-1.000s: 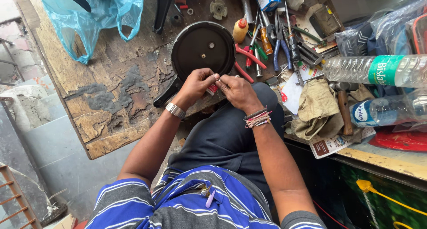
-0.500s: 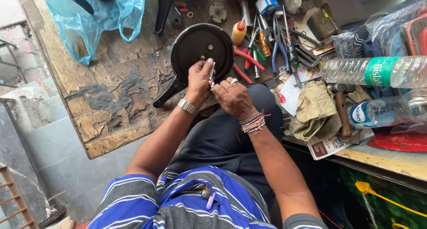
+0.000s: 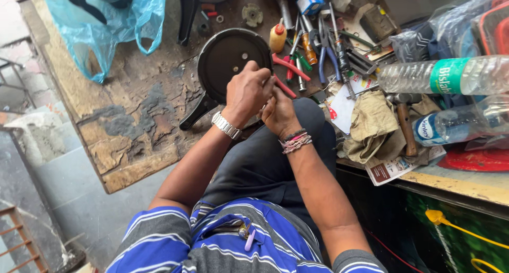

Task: The person repairs a pressure cooker lid by removing a small metal component with pliers, applying adhesive, and reinserting it. They then remove the handle from the pressure cooker pot using a screwdriver and place the handle on the table.

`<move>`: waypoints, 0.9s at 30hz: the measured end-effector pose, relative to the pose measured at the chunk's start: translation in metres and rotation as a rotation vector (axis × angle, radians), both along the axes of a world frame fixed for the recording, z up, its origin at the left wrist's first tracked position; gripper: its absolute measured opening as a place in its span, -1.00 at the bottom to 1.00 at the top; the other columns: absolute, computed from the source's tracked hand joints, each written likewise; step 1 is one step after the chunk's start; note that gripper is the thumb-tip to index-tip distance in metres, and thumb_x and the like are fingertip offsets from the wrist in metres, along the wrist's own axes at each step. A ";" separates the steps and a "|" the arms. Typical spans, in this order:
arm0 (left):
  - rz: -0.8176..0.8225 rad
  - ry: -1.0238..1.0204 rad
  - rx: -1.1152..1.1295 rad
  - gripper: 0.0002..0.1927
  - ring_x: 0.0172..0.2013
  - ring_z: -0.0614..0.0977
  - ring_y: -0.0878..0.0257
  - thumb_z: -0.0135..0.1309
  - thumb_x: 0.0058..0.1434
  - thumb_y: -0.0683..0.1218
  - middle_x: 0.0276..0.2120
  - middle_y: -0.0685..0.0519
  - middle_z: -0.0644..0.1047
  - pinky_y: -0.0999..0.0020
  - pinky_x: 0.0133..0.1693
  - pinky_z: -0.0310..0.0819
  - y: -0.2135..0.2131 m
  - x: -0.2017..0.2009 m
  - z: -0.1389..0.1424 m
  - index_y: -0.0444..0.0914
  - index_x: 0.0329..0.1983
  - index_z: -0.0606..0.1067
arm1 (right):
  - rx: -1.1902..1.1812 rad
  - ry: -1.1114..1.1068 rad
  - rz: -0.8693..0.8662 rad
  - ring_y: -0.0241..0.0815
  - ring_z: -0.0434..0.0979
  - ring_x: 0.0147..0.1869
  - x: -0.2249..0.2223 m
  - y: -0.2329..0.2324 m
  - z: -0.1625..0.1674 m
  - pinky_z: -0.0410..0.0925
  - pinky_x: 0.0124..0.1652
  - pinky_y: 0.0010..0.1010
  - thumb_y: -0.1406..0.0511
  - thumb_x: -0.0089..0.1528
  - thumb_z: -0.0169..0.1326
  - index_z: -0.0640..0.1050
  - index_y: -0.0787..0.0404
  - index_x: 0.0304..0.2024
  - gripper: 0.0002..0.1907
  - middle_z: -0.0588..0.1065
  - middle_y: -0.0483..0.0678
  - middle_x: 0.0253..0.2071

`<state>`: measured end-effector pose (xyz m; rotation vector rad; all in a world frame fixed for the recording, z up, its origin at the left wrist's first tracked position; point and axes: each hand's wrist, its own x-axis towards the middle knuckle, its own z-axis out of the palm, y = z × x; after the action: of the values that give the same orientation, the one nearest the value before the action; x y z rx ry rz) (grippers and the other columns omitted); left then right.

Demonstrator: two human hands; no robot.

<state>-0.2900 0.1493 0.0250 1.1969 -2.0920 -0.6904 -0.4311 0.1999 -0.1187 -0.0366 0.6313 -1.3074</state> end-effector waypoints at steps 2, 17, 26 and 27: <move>0.030 0.056 -0.017 -0.79 -0.38 0.61 -0.07 0.18 0.30 0.05 -0.33 -0.06 0.49 0.01 -0.37 0.46 -0.005 -0.009 0.000 -0.18 -0.29 0.58 | 0.011 0.218 0.046 -0.29 0.52 -0.38 0.006 0.001 0.000 0.40 -0.38 -0.54 0.22 0.38 -0.08 0.52 0.22 -0.09 -0.77 0.53 -0.10 -0.26; 0.230 0.326 0.443 -0.77 -0.34 0.63 0.27 0.25 0.28 -0.07 -0.30 0.00 0.64 0.41 -0.32 0.53 0.009 0.044 -0.045 -0.30 -0.10 0.62 | -0.328 1.421 -0.113 -0.26 0.55 -0.22 0.043 0.005 0.078 0.44 -0.21 -0.41 0.39 0.27 0.23 0.60 0.26 -0.08 -0.83 0.57 -0.11 -0.25; -0.069 0.991 1.232 -0.78 -0.36 0.63 0.40 0.19 0.31 -0.13 -0.32 0.07 0.64 0.52 -0.32 0.56 -0.013 0.069 -0.084 -0.35 -0.06 0.59 | -0.627 1.778 -0.102 -0.08 0.55 -0.05 0.033 -0.009 0.106 0.41 -0.05 -0.29 0.45 0.10 0.33 0.57 0.22 -0.22 -0.76 0.52 -0.05 -0.19; -0.082 0.986 1.265 -0.78 -0.36 0.63 0.40 0.19 0.31 -0.12 -0.32 0.07 0.64 0.51 -0.31 0.56 -0.015 0.068 -0.086 -0.34 -0.05 0.58 | -0.633 1.750 -0.118 -0.09 0.56 -0.05 0.032 -0.009 0.104 0.41 -0.05 -0.30 0.44 0.11 0.34 0.56 0.22 -0.21 -0.76 0.52 -0.06 -0.19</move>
<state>-0.2222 0.1347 -0.0606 0.9213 -0.7459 -2.2373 -0.3993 0.1912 -0.0146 -1.8224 1.6095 -1.2915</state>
